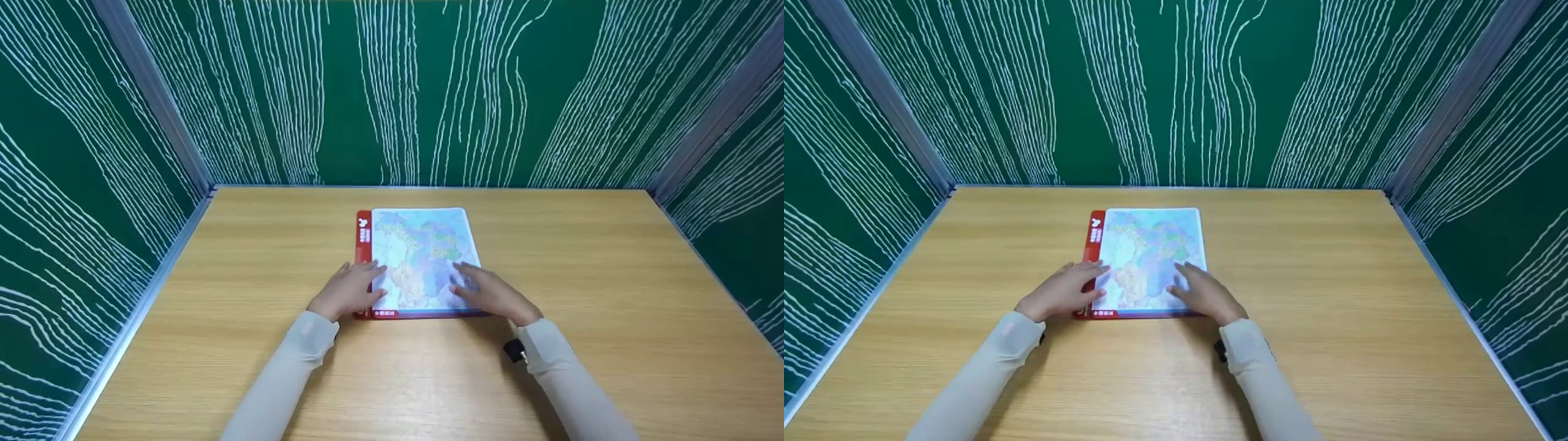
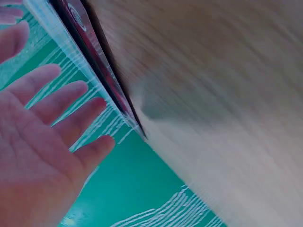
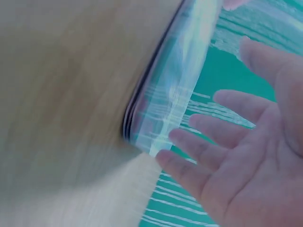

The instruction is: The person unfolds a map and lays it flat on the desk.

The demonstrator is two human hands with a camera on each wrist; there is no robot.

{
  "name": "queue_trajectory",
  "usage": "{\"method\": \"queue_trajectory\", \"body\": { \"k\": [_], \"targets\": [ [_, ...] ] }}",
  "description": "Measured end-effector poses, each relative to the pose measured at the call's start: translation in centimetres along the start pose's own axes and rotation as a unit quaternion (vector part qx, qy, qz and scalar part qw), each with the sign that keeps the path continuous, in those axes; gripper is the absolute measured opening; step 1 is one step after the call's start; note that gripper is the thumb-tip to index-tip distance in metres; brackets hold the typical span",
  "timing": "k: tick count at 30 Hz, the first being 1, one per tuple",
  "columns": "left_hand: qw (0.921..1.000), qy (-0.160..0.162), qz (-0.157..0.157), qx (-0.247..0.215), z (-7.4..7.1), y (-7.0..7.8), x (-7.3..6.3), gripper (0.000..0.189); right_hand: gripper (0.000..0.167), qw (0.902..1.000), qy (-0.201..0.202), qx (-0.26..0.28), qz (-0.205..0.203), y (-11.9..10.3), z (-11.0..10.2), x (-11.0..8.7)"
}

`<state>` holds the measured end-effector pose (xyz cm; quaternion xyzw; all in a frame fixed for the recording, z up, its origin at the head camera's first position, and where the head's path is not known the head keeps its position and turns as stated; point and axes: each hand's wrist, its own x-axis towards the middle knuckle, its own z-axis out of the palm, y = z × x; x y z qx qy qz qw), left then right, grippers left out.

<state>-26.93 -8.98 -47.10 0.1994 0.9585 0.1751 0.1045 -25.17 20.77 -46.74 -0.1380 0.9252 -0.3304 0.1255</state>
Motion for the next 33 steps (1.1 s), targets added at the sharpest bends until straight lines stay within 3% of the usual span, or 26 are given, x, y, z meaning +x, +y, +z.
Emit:
{"method": "queue_trajectory", "body": {
  "k": [3, 5, 10, 14, 18, 24, 28, 33],
  "targets": [
    [0.9976, 0.028, -0.018, -0.061, -0.3, -0.3, 0.2, 0.058, 0.065, 0.9976, 0.013, 0.058, 0.035, 0.6, -0.8, 0.2],
    [0.9915, 0.042, -0.036, -0.118, -0.5, -0.5, 0.4, 0.058, 0.066, 0.9938, 0.021, 0.096, 0.052, 1.1, -1.3, 0.4],
    [0.9609, 0.083, -0.064, -0.256, -0.7, -1.1, 1.1, 0.057, 0.073, 0.9814, 0.032, 0.171, 0.08, 2.3, -2.3, 0.8],
    [0.9403, 0.12, -0.067, -0.311, -0.6, -1.7, 1.7, 0.052, 0.085, 0.9625, 0.025, 0.255, 0.088, 3.2, -2.8, 1.3],
    [0.9189, 0.137, -0.091, -0.359, -0.4, -2.3, 2.0, 0.05, 0.09, 0.9415, 0.02, 0.322, 0.099, 4.0, -3.2, 1.6],
    [0.8833, 0.145, -0.127, -0.427, -0.3, -2.8, 2.5, 0.049, 0.093, 0.9394, 0.02, 0.316, 0.13, 4.6, -3.6, 1.7],
    [0.8721, 0.157, -0.141, -0.442, -0.4, -3.3, 2.8, 0.049, 0.091, 0.9393, 0.02, 0.313, 0.138, 4.8, -3.7, 1.7],
    [0.8552, 0.147, -0.16, -0.471, -0.5, -4.0, 3.0, 0.053, 0.075, 0.9361, 0.022, 0.32, 0.145, 5.1, -3.9, 2.0]
  ]
}}
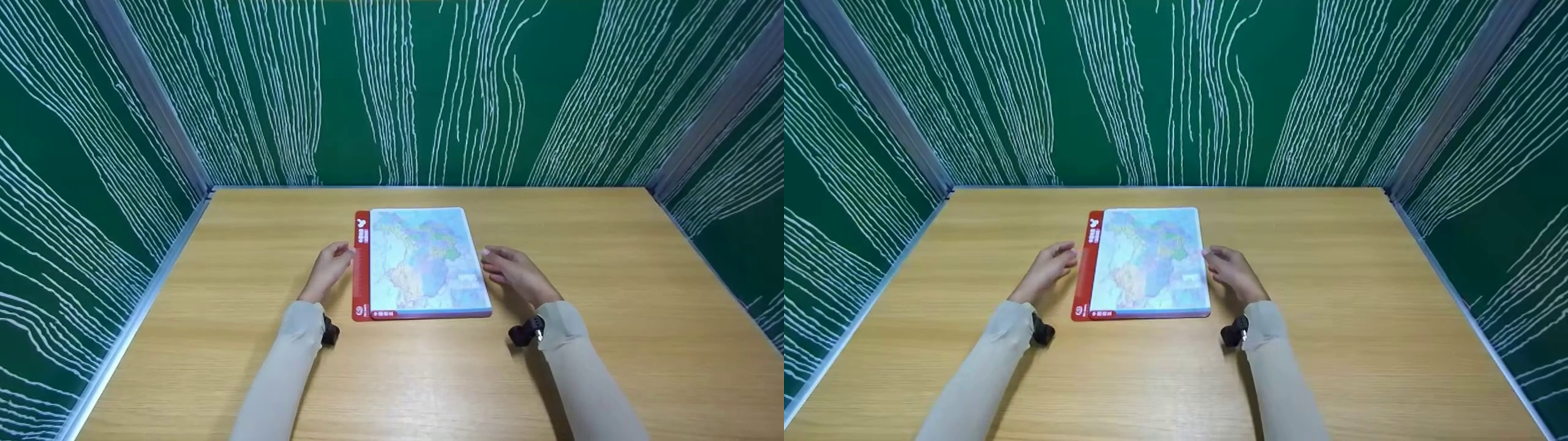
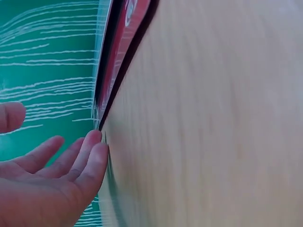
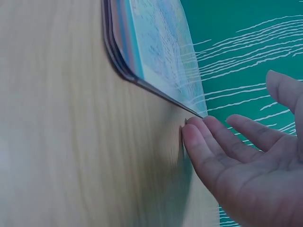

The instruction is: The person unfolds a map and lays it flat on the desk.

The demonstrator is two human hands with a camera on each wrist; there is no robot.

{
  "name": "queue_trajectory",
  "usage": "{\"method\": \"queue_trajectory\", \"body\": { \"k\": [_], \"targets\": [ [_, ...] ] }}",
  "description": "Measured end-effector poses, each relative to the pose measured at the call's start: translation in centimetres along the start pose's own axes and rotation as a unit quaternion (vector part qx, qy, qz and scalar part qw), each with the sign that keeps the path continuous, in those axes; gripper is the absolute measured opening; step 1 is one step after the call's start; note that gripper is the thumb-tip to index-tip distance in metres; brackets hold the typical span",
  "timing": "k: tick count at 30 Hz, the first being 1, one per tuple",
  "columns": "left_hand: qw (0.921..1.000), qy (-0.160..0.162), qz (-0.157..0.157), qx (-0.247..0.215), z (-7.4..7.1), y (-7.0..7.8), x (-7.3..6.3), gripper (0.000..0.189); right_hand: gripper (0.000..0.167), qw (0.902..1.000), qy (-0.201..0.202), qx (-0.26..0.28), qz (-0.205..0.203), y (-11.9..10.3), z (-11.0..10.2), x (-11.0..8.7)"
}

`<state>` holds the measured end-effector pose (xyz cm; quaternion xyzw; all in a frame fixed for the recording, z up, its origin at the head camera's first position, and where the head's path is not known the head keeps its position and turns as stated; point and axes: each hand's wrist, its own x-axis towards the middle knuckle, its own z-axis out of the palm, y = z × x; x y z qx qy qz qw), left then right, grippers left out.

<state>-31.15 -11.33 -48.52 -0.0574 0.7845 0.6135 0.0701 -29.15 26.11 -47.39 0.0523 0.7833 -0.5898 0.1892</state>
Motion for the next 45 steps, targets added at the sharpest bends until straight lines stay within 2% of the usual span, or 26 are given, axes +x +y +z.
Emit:
{"method": "queue_trajectory", "body": {
  "k": [8, 11, 21, 30, 37, 45],
  "targets": [
    [0.9946, -0.02, -0.077, -0.067, -0.3, 0.2, 0.3, 0.054, 0.07, 0.9995, -0.016, -0.01, 0.024, 0.3, -0.1, 0.5],
    [0.9931, -0.026, -0.09, -0.072, -0.2, 0.4, 0.3, 0.052, 0.067, 0.9994, -0.024, -0.018, 0.019, 0.4, -0.1, 0.7],
    [0.9916, -0.024, -0.097, -0.082, -0.4, 0.5, 0.6, 0.041, 0.074, 0.9916, -0.026, -0.12, 0.042, 0.4, 0.4, 1.1],
    [0.9912, -0.017, -0.093, -0.093, -0.3, 0.3, 0.7, 0.048, 0.068, 0.9902, -0.029, -0.135, 0.021, 0.7, 0.8, 1.1],
    [0.9917, -0.008, -0.084, -0.097, 0.0, 0.2, 0.7, 0.046, 0.066, 0.9939, -0.026, -0.105, 0.023, 0.7, 1.1, 1.0],
    [0.9923, -0.003, -0.094, -0.08, 0.1, 0.1, 1.0, 0.039, 0.057, 0.9989, -0.029, -0.026, -0.025, 1.2, 1.6, 1.1]
  ]
}}
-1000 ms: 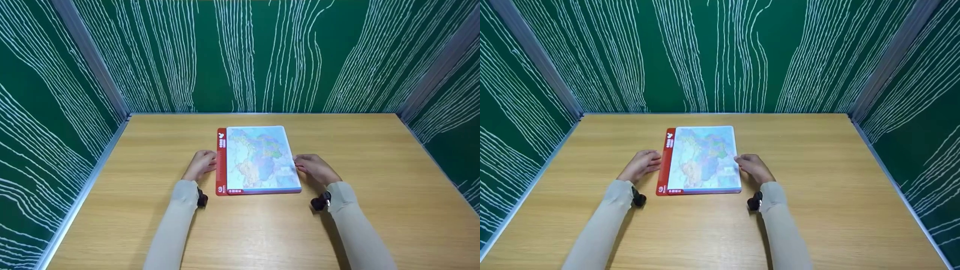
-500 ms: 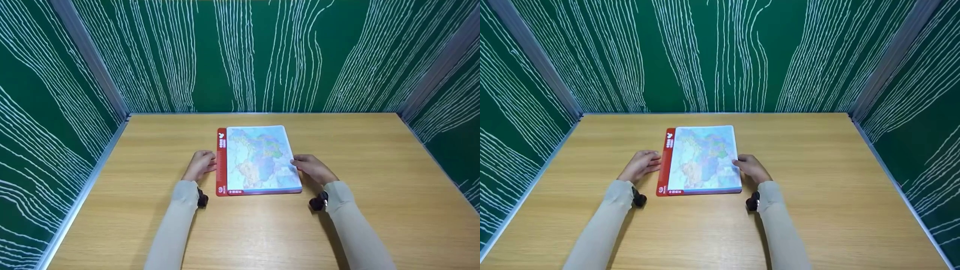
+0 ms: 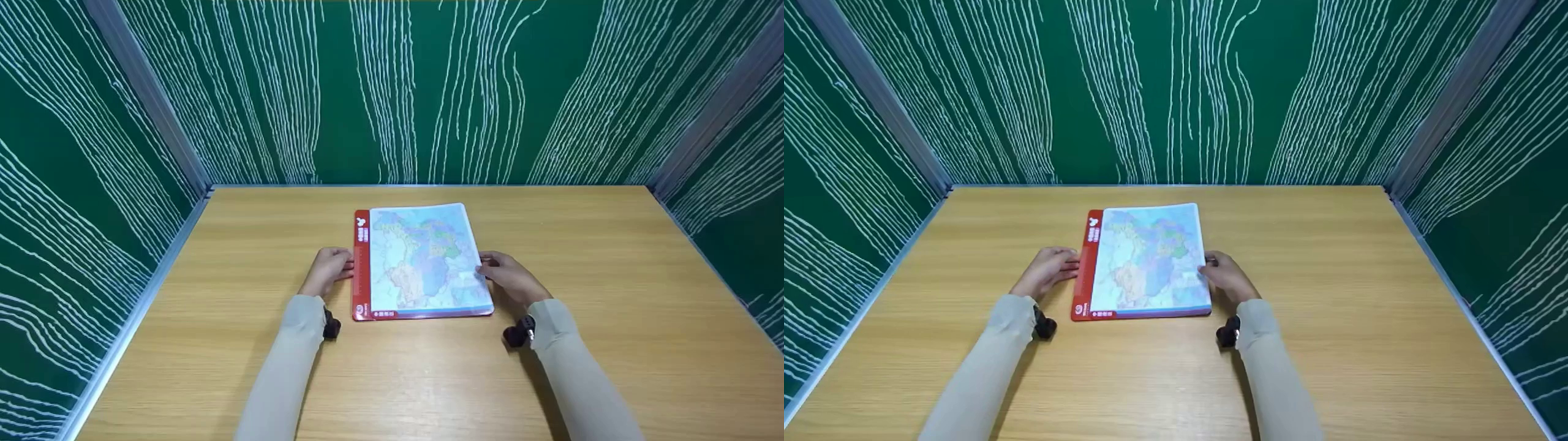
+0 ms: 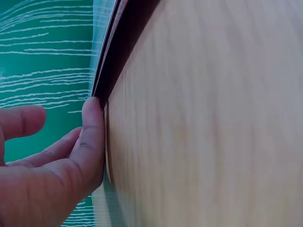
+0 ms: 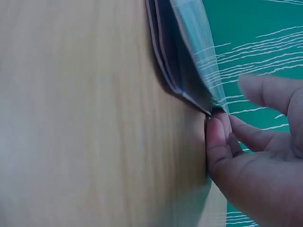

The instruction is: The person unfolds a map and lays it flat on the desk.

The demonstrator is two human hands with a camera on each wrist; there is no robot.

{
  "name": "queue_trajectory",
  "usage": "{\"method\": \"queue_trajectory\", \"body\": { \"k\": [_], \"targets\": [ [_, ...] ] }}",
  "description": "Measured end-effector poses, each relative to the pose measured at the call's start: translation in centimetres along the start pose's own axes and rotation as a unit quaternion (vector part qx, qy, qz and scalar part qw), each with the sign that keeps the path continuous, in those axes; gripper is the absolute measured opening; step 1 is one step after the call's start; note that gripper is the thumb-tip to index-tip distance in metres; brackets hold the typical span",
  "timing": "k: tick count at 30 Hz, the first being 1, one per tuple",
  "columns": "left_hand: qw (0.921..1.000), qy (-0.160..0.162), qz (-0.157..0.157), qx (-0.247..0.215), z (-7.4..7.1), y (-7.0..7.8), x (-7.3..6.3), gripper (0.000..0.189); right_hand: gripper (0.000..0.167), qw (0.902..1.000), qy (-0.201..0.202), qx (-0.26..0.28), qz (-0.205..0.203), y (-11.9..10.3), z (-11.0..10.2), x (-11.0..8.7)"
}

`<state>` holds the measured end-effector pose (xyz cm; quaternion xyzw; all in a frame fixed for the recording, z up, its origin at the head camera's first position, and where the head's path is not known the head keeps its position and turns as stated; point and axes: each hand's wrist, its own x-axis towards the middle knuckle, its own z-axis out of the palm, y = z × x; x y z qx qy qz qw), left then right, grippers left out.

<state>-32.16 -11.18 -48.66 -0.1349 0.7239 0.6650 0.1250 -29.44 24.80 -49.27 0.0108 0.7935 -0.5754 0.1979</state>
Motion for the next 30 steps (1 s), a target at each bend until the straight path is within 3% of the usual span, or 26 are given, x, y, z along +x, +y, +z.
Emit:
{"method": "queue_trajectory", "body": {
  "k": [8, 15, 19, 23, 30],
  "targets": [
    [0.9992, 0.0, 0.015, 0.036, 0.01, -0.04, -0.16, 0.034, 0.042, 0.999, 0.032, -0.019, -0.024, 0.29, 0.41, 0.25],
    [0.995, -0.026, 0.042, 0.087, -0.05, -0.28, -0.14, 0.038, 0.03, 0.9983, 0.037, -0.037, -0.027, 0.29, 0.53, 0.26],
    [0.9954, -0.038, 0.035, 0.081, -0.22, -0.42, -0.02, 0.043, 0.028, 0.9983, 0.035, -0.039, -0.024, 0.21, 0.61, 0.24],
    [0.9969, -0.046, 0.032, 0.056, -0.29, -0.55, 0.25, 0.046, 0.03, 0.9988, 0.031, -0.034, -0.016, 0.2, 0.78, 0.25],
    [0.9941, -0.052, 0.059, 0.075, -0.32, -0.86, 0.35, 0.057, 0.046, 0.9989, 0.03, -0.037, -0.007, 0.39, 0.98, 0.53]
  ]
}}
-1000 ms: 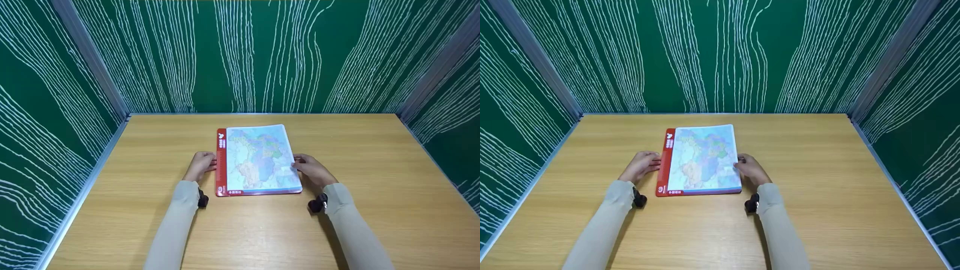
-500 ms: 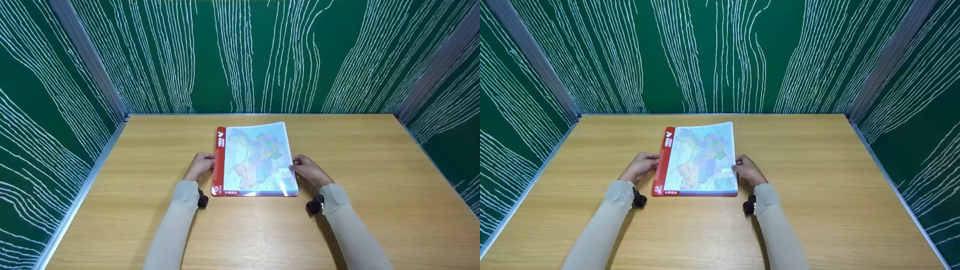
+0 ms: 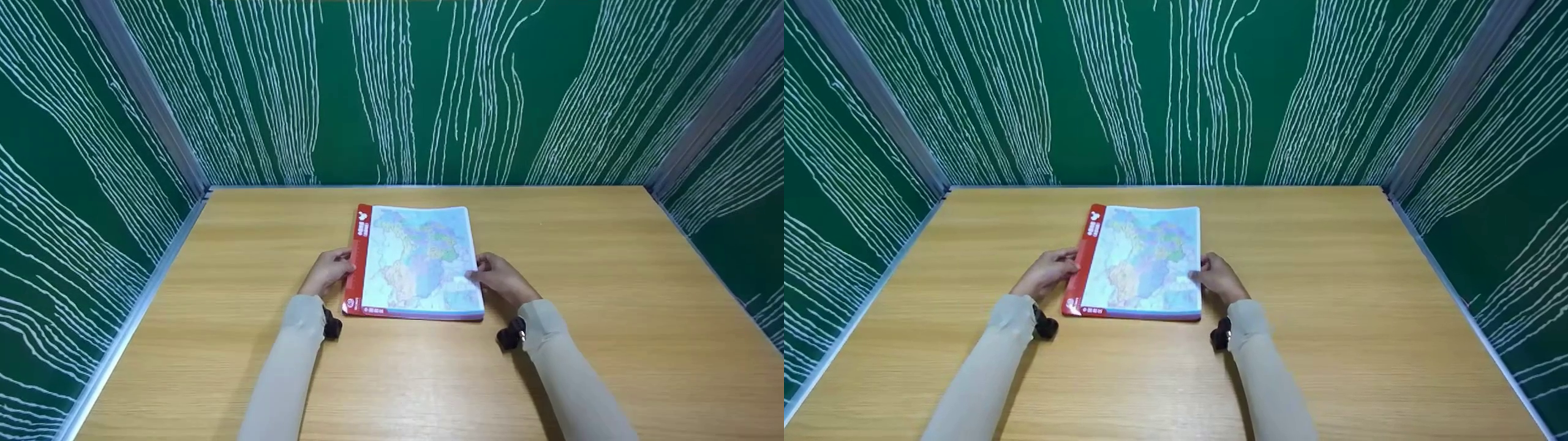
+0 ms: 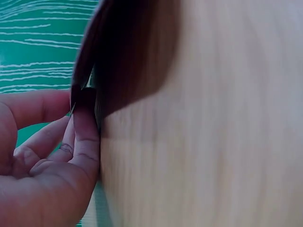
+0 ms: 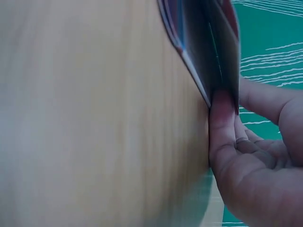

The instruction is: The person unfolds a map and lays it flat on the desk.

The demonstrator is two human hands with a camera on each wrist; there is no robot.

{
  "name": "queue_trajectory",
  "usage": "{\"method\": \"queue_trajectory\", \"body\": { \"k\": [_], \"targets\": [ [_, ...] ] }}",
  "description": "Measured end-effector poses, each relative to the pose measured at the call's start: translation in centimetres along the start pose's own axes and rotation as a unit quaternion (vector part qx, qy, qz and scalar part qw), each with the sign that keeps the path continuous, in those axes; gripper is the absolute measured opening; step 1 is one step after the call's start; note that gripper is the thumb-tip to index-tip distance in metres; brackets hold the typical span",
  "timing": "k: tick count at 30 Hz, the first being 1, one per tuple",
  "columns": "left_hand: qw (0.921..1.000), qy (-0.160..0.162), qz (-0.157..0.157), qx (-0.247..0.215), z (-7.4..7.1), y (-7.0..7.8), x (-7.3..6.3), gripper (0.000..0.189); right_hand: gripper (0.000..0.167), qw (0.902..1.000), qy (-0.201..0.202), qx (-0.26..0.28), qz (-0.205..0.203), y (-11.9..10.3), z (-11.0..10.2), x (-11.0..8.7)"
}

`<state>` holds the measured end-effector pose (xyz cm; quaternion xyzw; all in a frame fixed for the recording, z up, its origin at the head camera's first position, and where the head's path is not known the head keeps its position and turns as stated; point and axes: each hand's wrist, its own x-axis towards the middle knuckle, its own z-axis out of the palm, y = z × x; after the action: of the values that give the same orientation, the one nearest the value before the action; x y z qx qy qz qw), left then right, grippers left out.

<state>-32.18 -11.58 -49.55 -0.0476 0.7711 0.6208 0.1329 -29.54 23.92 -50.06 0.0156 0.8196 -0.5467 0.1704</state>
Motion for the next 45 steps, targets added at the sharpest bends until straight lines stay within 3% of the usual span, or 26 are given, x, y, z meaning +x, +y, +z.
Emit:
{"method": "queue_trajectory", "body": {
  "k": [9, 16, 23, 30, 45],
  "targets": [
    [0.9989, 0.02, -0.032, -0.028, -0.13, 0.09, -0.36, 0.047, 0.035, 1.0, 0.007, 0.004, 0.0, 0.12, 0.0, -0.03],
    [0.9977, 0.013, -0.042, -0.053, -0.13, 0.18, -0.36, 0.046, 0.029, 0.9997, -0.005, 0.024, -0.009, 0.35, -0.32, -0.19],
    [0.9984, 0.019, -0.043, -0.032, -0.23, 0.21, -0.23, 0.044, 0.026, 0.9994, 0.001, 0.034, -0.009, 0.35, -0.39, -0.15],
    [0.999, 0.016, -0.024, -0.034, -0.25, 0.07, -0.16, 0.047, 0.025, 0.9982, -0.005, 0.057, -0.015, 0.42, -0.35, -0.26],
    [0.9985, 0.016, -0.039, -0.034, -0.35, 0.38, -0.43, 0.053, 0.024, 0.9982, 0.014, 0.058, 0.0, 0.1, -0.31, -0.53]
  ]
}}
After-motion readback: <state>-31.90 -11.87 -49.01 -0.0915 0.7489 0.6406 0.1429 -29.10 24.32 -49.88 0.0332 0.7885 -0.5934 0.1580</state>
